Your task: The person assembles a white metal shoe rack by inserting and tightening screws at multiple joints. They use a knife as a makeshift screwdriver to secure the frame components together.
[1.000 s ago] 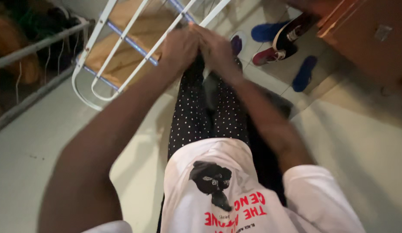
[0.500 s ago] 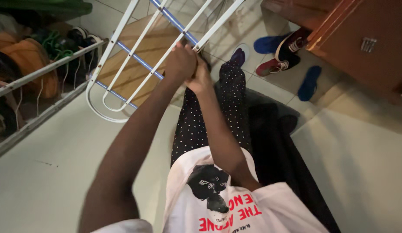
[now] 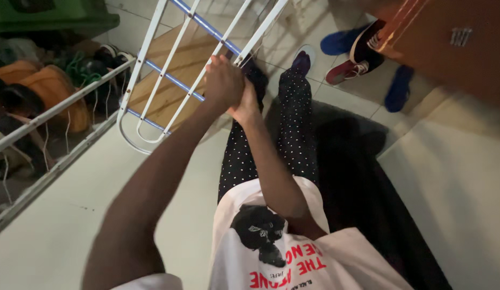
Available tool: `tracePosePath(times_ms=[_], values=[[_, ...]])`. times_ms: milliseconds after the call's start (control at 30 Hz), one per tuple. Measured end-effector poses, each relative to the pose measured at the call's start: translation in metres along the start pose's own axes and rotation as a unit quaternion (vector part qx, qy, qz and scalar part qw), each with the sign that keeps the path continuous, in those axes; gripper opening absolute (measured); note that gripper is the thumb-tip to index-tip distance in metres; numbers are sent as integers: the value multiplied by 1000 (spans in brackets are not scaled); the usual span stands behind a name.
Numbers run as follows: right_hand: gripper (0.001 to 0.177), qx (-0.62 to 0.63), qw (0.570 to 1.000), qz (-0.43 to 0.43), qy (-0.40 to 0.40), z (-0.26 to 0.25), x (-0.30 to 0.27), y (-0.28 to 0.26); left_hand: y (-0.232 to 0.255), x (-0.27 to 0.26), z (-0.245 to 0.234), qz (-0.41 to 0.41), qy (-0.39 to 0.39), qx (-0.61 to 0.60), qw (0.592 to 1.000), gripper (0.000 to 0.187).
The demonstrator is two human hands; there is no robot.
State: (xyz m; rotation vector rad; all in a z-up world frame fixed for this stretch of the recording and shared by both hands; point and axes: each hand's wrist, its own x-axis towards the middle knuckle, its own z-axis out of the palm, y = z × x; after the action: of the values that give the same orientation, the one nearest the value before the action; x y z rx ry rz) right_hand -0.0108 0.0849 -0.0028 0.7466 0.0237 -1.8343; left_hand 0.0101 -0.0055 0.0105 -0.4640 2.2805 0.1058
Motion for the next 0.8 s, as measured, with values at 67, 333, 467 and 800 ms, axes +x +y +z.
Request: tracePosePath(times_ms=[67, 333, 467, 800], values=[[43, 44, 999, 3, -4, 19, -2, 1, -3, 13, 15, -72, 62, -166, 982, 42], [36, 68, 992, -17, 108, -22, 27, 6, -30, 31, 17, -106, -6, -297, 949, 35], [32, -18, 982, 10, 189, -56, 38, 2, -22, -7, -41, 13, 61, 21, 998, 20], [27, 11, 981, 15, 195, -48, 44, 0, -32, -4, -69, 163, -51, 79, 982, 15]])
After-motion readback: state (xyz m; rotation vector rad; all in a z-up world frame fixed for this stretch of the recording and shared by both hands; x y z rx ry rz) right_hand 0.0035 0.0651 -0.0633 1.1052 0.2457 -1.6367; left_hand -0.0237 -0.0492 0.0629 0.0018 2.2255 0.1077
